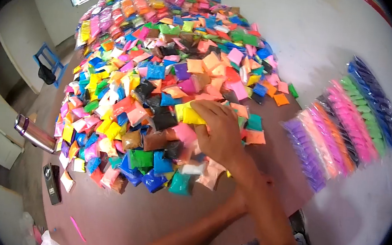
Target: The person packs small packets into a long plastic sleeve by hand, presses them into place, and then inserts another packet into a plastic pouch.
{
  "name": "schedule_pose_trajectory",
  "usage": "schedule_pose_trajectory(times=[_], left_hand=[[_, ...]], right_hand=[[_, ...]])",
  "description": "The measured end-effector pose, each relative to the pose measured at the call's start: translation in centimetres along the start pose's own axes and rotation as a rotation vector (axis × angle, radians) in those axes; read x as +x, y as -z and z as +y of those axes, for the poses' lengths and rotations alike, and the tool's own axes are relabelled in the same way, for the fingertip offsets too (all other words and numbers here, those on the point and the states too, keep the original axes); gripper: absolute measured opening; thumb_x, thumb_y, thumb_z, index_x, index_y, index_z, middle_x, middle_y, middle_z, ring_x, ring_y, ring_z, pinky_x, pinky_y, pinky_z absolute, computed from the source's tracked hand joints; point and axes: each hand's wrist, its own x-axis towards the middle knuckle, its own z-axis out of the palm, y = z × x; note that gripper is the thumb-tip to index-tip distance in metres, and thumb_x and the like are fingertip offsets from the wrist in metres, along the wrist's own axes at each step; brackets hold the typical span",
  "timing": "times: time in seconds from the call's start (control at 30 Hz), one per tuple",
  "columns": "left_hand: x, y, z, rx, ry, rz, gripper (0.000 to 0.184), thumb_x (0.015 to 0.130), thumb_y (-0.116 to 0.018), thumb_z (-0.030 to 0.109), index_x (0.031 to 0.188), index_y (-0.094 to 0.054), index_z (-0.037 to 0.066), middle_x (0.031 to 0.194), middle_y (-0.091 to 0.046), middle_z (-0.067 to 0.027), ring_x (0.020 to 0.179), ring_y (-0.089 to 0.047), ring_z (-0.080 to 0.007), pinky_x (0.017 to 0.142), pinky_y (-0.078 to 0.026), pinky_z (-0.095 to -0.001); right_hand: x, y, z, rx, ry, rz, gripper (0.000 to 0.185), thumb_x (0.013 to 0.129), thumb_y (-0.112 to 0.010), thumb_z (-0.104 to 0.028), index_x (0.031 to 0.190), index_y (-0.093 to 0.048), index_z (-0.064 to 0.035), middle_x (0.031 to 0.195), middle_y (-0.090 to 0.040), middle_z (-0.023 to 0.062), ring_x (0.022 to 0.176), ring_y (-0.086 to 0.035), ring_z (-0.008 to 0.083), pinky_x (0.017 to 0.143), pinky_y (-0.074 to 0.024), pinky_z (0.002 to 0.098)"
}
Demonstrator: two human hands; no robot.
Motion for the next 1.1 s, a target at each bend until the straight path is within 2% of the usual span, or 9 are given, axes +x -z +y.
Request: schedule_pose_trajectory(times=[0.07,0.17,0.3,0.43,0.53,0.67,0.73,0.83,1.1], left_hand=[[0.0,-0.3,-1.5,0.095,-0.125,0.025,0.025,0.096,-0.073,0.013,0.118,-0.067,0.003,0.114,-0.068,-0.013,0.104,-0.065,-0.0258,0.089,-0.053,-0.0419],[0.1,0.0,-1.3,0.082,-0.059,0.0,0.025,0.098,-0.071,0.015,0.119,-0.067,0.002,0.111,-0.068,-0.0131,0.1,-0.065,-0.025,0.087,-0.054,-0.0409],[0.7,1.7,1.5,0.008,0.14,-0.068,0.026,0.1,-0.068,0.016,0.121,-0.066,0.0,0.107,-0.069,-0.0133,0.095,-0.067,-0.0239,0.084,-0.055,-0.0395],[0.0,4.4,8.1,-0.218,0.548,-0.181,0.028,0.103,-0.066,0.018,0.123,-0.065,-0.002,0.103,-0.069,-0.0135,0.09,-0.068,-0.0228,0.081,-0.056,-0.0381],[-3.1,6.1,11.3,-0.216,0.544,0.068,0.029,0.105,-0.062,0.019,0.123,-0.065,-0.003,0.098,-0.07,-0.0132,0.083,-0.068,-0.0213,0.077,-0.057,-0.0372],[-7.1,7.8,22.9,-0.506,0.739,0.281,0.029,0.109,-0.064,0.029,0.117,-0.07,0.002,0.098,-0.071,-0.0019,0.086,-0.066,-0.0109,0.078,-0.053,-0.027],[-11.1,9.5,23.1,-0.163,0.683,0.252,0.027,0.108,-0.066,0.026,0.12,-0.07,0.002,0.1,-0.073,-0.0021,0.085,-0.066,-0.0104,0.079,-0.052,-0.0258],[-14.8,11.4,24.9,-0.153,0.697,0.323,0.024,0.108,-0.067,0.023,0.119,-0.07,0.002,0.105,-0.073,-0.0039,0.089,-0.066,-0.0102,0.081,-0.052,-0.0262],[-22.2,15.8,21.7,0.035,0.458,0.421,0.015,0.106,-0.069,0.011,0.117,-0.067,0.001,0.1,-0.074,-0.0035,0.083,-0.066,-0.008,0.075,-0.051,-0.0222]], right_hand=[[-1.4,1.9,-2.2,-0.035,-0.013,0.047,0.045,0.091,-0.065,-0.006,0.136,-0.066,-0.0021,0.125,-0.074,0.0149,0.117,-0.069,0.0322,0.104,-0.051,0.0424],[-5.5,5.0,-4.7,0.346,-0.491,0.092,0.038,0.106,-0.063,-0.024,0.136,-0.064,-0.0012,0.105,-0.076,0.016,0.094,-0.075,0.0237,0.08,-0.0577,0.0352],[-12.1,7.6,-5.9,0.548,-0.748,0.215,0.028,0.105,-0.064,-0.018,0.126,-0.065,0.001,0.1,-0.075,0.0084,0.086,-0.073,0.0177,0.074,-0.057,0.0307],[-16.6,10.0,-8.8,0.907,-1.016,0.221,0.033,0.107,-0.055,-0.012,0.138,-0.058,-0.0006,0.116,-0.072,0.012,0.087,-0.074,0.0185,0.067,-0.0578,0.0277],[-18.9,9.8,-10.9,0.924,-1.103,0.191,0.036,0.106,-0.055,-0.013,0.14,-0.056,-0.0011,0.118,-0.07,0.0121,0.088,-0.074,0.0191,0.071,-0.0594,0.0287],[-20.9,6.8,-14.8,0.823,-1.079,-0.122,0.041,0.1,-0.063,-0.008,0.14,-0.056,0.0008,0.109,-0.072,0.012,0.081,-0.074,0.0164,0.068,-0.0587,0.0277],[-21.0,5.7,-16.7,0.829,-0.997,-0.172,0.043,0.099,-0.07,-0.01,0.139,-0.056,0.0018,0.102,-0.073,0.0102,0.077,-0.072,0.0136,0.065,-0.0577,0.0272],[-22.2,2.3,-18.6,0.941,-0.921,-0.191,0.039,0.1,-0.077,-0.02,0.13,-0.064,0.0014,0.095,-0.073,0.0061,0.076,-0.069,0.0102,0.064,-0.0557,0.026],[-24.3,-2.5,-22.3,1.019,-0.78,-0.085,0.021,0.105,-0.069,-0.013,0.12,-0.071,0.0,0.091,-0.072,0.002,0.076,-0.066,0.0074,0.069,-0.0566,0.0246]])
